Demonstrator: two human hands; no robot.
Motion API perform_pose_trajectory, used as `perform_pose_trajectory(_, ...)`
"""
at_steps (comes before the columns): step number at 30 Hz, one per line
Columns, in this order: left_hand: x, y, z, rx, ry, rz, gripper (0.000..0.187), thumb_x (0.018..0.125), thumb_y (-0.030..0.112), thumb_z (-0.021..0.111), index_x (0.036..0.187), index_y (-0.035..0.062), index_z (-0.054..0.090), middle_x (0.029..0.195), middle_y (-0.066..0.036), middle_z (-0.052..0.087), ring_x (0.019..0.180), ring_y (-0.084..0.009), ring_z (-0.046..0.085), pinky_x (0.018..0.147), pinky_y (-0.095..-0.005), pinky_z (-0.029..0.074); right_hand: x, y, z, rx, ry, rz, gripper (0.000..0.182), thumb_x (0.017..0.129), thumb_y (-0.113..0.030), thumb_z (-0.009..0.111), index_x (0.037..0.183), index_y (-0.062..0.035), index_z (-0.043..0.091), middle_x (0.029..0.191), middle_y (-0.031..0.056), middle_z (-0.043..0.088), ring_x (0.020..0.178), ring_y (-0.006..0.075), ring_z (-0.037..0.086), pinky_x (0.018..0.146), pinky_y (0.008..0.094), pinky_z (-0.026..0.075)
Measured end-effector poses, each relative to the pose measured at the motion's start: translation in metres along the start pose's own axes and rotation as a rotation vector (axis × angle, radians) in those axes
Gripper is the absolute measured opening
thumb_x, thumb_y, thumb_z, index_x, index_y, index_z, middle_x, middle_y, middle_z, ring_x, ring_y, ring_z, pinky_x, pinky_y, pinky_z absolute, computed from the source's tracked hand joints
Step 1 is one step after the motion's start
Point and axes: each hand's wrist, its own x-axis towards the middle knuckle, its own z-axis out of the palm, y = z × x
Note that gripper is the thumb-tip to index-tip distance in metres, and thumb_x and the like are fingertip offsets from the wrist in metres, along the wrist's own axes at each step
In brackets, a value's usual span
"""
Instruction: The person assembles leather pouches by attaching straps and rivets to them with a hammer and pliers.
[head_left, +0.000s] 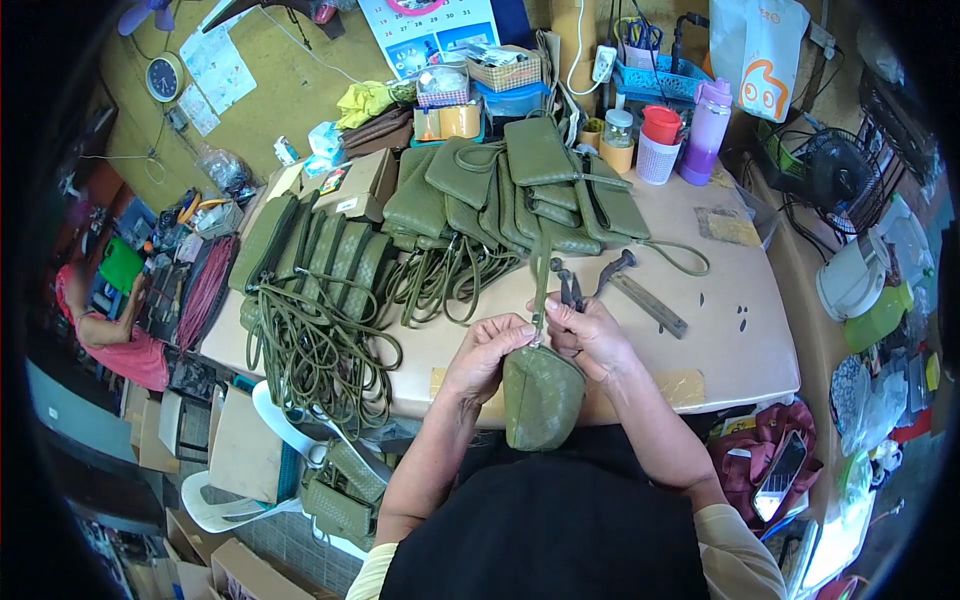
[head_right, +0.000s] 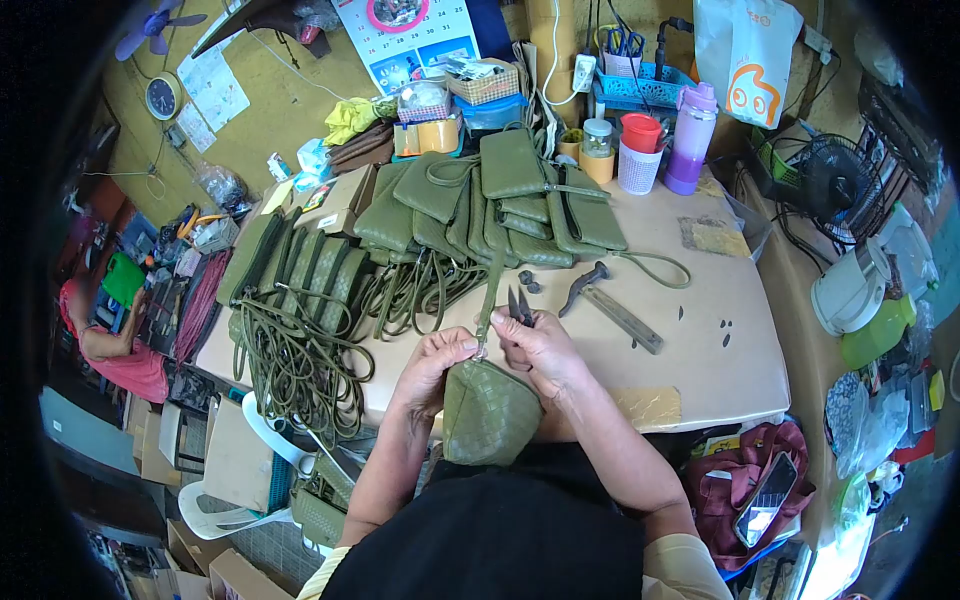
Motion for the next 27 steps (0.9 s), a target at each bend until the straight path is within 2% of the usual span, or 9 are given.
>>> perform_pose_trajectory(1, -0.001, 0.002, 0.001, 0.003, 0.002, 0.002, 0.015, 0.085, 0.016, 0.069, 0.084, 0.0020, 0.064, 0.079, -0.004, 0.066, 0.065, -0.0081, 0.059, 0.061, -0.0210, 0.047, 0.000, -0.001, 0.001, -0.225, 0.035, -0.049, 0.028, 0.092, -0.024, 0.063, 0.105, 0.0004, 0.062, 0.072, -0.0007, 0.053, 0.054, 0.0041, 0.040, 0.048, 0.0208, 0.031)
perform_pose_trajectory(2, -0.002, 0.004, 0.003, -0.028, 0.039, 0.011, 0.016, 0.084, 0.017, 0.069, 0.083, 0.0023, 0.063, 0.078, -0.004, 0.066, 0.064, -0.0081, 0.059, 0.061, -0.0209, 0.047, -0.003, 0.000, 0.003, -0.493, 0.096, -0.291, 0.027, 0.094, -0.025, 0.061, 0.104, 0.0004, 0.060, 0.079, 0.0020, 0.056, 0.067, 0.0076, 0.048, 0.059, 0.0247, 0.041)
perform_pose_trajectory(3, -0.002, 0.005, 0.004, -0.058, 0.074, 0.022, 0.016, 0.084, 0.017, 0.069, 0.082, 0.0027, 0.063, 0.077, -0.004, 0.066, 0.063, -0.0081, 0.058, 0.062, -0.0208, 0.046, -0.006, 0.001, 0.006, -0.492, 0.092, -0.294, 0.027, 0.094, -0.025, 0.061, 0.104, 0.0004, 0.060, 0.079, 0.0020, 0.056, 0.067, 0.0076, 0.048, 0.059, 0.0247, 0.041)
perform_pose_trajectory(5, -0.001, 0.003, 0.005, -0.013, 0.103, 0.086, 0.015, 0.086, 0.016, 0.067, 0.083, 0.0018, 0.064, 0.077, -0.003, 0.066, 0.064, -0.0075, 0.058, 0.061, -0.0203, 0.046, -0.016, 0.001, 0.011, -0.567, 0.230, -0.690, 0.024, 0.093, -0.021, 0.061, 0.104, -0.0005, 0.058, 0.088, 0.0042, 0.058, 0.081, 0.0119, 0.054, 0.071, 0.0293, 0.046)
perform_pose_trajectory(6, -0.001, 0.002, 0.006, 0.029, 0.130, 0.141, 0.014, 0.088, 0.014, 0.065, 0.083, 0.0008, 0.065, 0.076, -0.003, 0.066, 0.064, -0.0069, 0.057, 0.060, -0.0198, 0.045, -0.026, -0.003, 0.013, -0.646, 0.227, -0.682, 0.021, 0.087, -0.016, 0.067, 0.102, -0.0027, 0.060, 0.090, 0.0054, 0.059, 0.081, 0.0167, 0.059, 0.073, 0.0321, 0.048)
perform_pose_trajectory(7, -0.002, 0.001, 0.007, 0.030, 0.130, 0.142, 0.014, 0.088, 0.014, 0.065, 0.083, 0.0008, 0.065, 0.076, -0.003, 0.066, 0.064, -0.0069, 0.057, 0.060, -0.0198, 0.045, -0.035, -0.011, 0.018, -0.646, 0.227, -0.683, 0.021, 0.087, -0.016, 0.067, 0.102, -0.0027, 0.060, 0.090, 0.0054, 0.059, 0.081, 0.0167, 0.059, 0.073, 0.0321, 0.048)
perform_pose_trajectory(10, -0.007, 0.001, 0.015, 0.135, 0.163, 0.206, 0.015, 0.089, 0.015, 0.065, 0.085, 0.0001, 0.065, 0.074, -0.002, 0.064, 0.064, -0.0054, 0.056, 0.059, -0.0197, 0.044, -0.054, -0.029, 0.029, -1.142, 0.230, -0.807, 0.025, 0.074, -0.009, 0.075, 0.096, -0.0051, 0.064, 0.088, 0.0076, 0.058, 0.078, 0.0269, 0.062, 0.070, 0.0359, 0.050)
perform_pose_trajectory(15, -0.015, 0.005, 0.026, 0.483, 0.234, 0.338, 0.013, 0.089, 0.011, 0.065, 0.085, -0.0018, 0.066, 0.070, 0.001, 0.060, 0.062, -0.0030, 0.049, 0.056, -0.0193, 0.040, -0.053, -0.027, 0.032, -1.083, 0.249, -0.823, 0.024, 0.074, -0.010, 0.075, 0.095, -0.0067, 0.064, 0.086, 0.0061, 0.060, 0.076, 0.0251, 0.062, 0.067, 0.0361, 0.048)
perform_pose_trajectory(27, -0.021, 0.005, 0.038, 0.742, 0.302, 0.592, 0.009, 0.085, 0.005, 0.067, 0.086, -0.0035, 0.067, 0.066, 0.000, 0.056, 0.061, -0.0045, 0.048, 0.057, -0.0204, 0.040, -0.049, -0.021, 0.029, -1.071, 0.268, -0.963, 0.020, 0.069, -0.007, 0.076, 0.087, -0.0073, 0.066, 0.084, 0.0049, 0.063, 0.072, 0.0217, 0.062, 0.064, 0.0336, 0.045)
